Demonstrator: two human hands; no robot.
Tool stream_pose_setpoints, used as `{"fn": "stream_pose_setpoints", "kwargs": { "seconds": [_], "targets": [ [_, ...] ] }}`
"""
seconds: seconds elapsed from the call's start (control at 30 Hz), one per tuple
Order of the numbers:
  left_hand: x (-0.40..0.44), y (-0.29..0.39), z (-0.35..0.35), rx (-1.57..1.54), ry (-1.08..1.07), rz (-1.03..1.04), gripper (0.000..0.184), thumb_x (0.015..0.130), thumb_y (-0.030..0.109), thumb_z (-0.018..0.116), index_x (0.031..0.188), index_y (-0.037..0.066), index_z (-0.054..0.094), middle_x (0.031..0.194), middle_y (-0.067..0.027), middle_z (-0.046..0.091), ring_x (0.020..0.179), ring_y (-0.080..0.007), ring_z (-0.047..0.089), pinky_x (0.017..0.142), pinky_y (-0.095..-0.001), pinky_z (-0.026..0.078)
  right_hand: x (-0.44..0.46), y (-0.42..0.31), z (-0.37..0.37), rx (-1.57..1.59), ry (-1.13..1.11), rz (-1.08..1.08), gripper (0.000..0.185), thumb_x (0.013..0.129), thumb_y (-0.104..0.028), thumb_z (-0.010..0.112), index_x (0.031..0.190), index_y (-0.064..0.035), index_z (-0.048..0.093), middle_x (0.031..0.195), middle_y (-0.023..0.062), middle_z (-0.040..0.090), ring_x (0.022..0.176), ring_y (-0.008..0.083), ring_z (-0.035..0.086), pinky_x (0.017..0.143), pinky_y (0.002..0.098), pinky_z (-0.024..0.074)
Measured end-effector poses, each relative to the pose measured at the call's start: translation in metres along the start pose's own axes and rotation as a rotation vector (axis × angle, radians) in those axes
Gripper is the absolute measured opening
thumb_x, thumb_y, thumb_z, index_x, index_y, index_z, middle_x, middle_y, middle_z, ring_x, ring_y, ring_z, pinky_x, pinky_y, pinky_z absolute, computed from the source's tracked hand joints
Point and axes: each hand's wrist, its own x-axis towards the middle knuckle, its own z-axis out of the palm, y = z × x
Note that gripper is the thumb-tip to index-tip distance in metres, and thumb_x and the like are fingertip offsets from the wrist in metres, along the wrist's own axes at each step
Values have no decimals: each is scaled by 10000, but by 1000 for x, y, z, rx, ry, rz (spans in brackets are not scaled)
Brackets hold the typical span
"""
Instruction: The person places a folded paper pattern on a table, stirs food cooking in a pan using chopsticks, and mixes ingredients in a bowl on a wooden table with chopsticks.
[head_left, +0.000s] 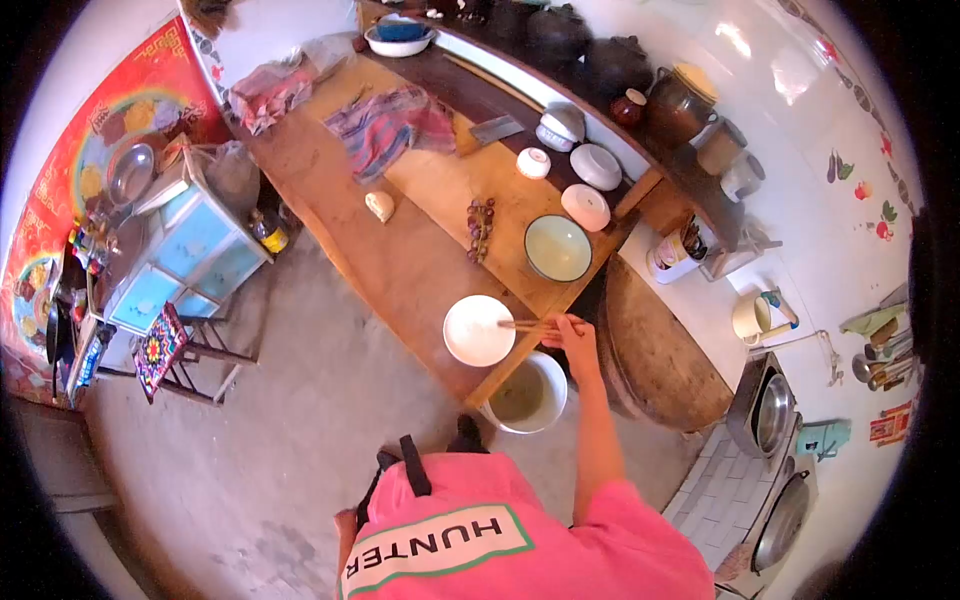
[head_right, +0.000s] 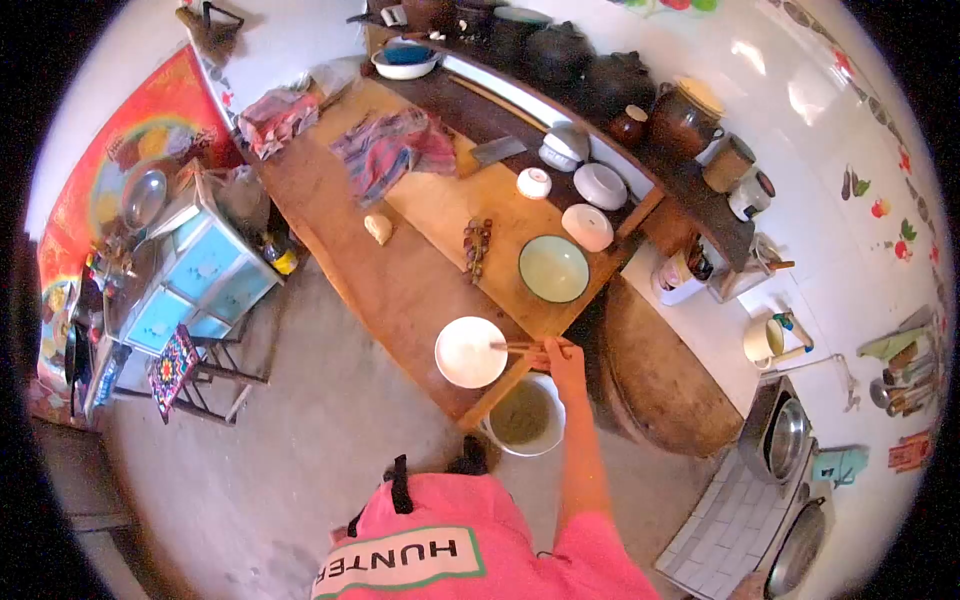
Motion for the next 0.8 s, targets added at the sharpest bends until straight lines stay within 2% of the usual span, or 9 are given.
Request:
{"fn": "stream_pose_setpoints", "kwargs": {
  "seconds": [0.17, 0.2, 0.23, 0.33, 0.43, 0.5, 0.6, 0.67, 0.8],
  "targets": [
    [23, 20, -50, 164, -108, 162, 160, 777, 184, 601, 847, 51, 656, 729, -113, 659, 620, -206, 638, 541, -353, 478, -13, -1, 14, 2, -145, 39, 348, 956, -234, 498, 1059, 81, 603, 973, 176, 651, 780, 221, 671, 694, 302, 557],
    [25, 50, -73, -454, -213, -276, 178, 786, 181, 602, 843, 19, 649, 741, -109, 664, 613, -194, 630, 537, -331, 473, -10, 2, 4, -18, -120, 46, 334, 955, -222, 497, 1044, 81, 608, 947, 171, 658, 759, 216, 673, 680, 291, 559],
    [28, 86, -103, -1046, -29, -752, 200, 795, 178, 603, 838, -13, 642, 754, -104, 669, 607, -181, 622, 534, -310, 469, -10, -1, -1, -49, -82, 28, 315, 952, -219, 507, 1021, 64, 627, 908, 153, 667, 773, 202, 675, 670, 297, 563],
    [23, 76, -85, -824, 27, -431, 211, 791, 184, 615, 792, -22, 659, 728, -86, 677, 601, -175, 609, 526, -294, 463, -2, 4, -1, 9, -14, -14, 326, 951, -223, 507, 1032, 74, 615, 934, 169, 664, 778, 217, 679, 674, 287, 563],
    [17, 42, -47, -554, -10, -357, 227, 772, 203, 643, 757, -18, 695, 694, -105, 676, 638, -161, 619, 580, -306, 474, -3, 12, 18, 44, -89, 9, 353, 951, -241, 510, 1049, 86, 599, 968, 186, 656, 798, 230, 680, 691, 288, 565],
    [7, 27, -27, -529, 11, -330, 231, 764, 212, 656, 783, -12, 709, 685, -106, 675, 630, -156, 611, 594, -322, 475, -9, 1, 18, -12, -191, 44, 355, 951, -242, 512, 1052, 88, 595, 972, 190, 654, 797, 229, 679, 695, 294, 567],
    [-12, -9, 32, -734, 130, -548, 244, 759, 224, 661, 837, -1, 713, 677, -105, 672, 608, -147, 582, 592, -338, 474, -10, -13, 3, -60, -97, 42, 334, 952, -222, 504, 1058, 77, 608, 931, 169, 668, 754, 225, 678, 670, 285, 564],
    [-15, -13, 38, -688, 89, -609, 246, 763, 227, 664, 829, -5, 711, 666, -98, 666, 596, -139, 564, 581, -331, 467, 2, -4, 0, -44, -22, 9, 318, 949, -210, 505, 1045, 70, 621, 925, 157, 672, 737, 214, 676, 655, 269, 557],
    [-22, -12, 36, -635, 41, -649, 247, 778, 230, 660, 808, -11, 702, 625, -87, 636, 578, -132, 548, 568, -324, 459, -5, -4, 28, -4, -173, 51, 346, 946, -233, 518, 1100, 67, 597, 953, 165, 665, 776, 208, 676, 677, 281, 562]
  ]
}}
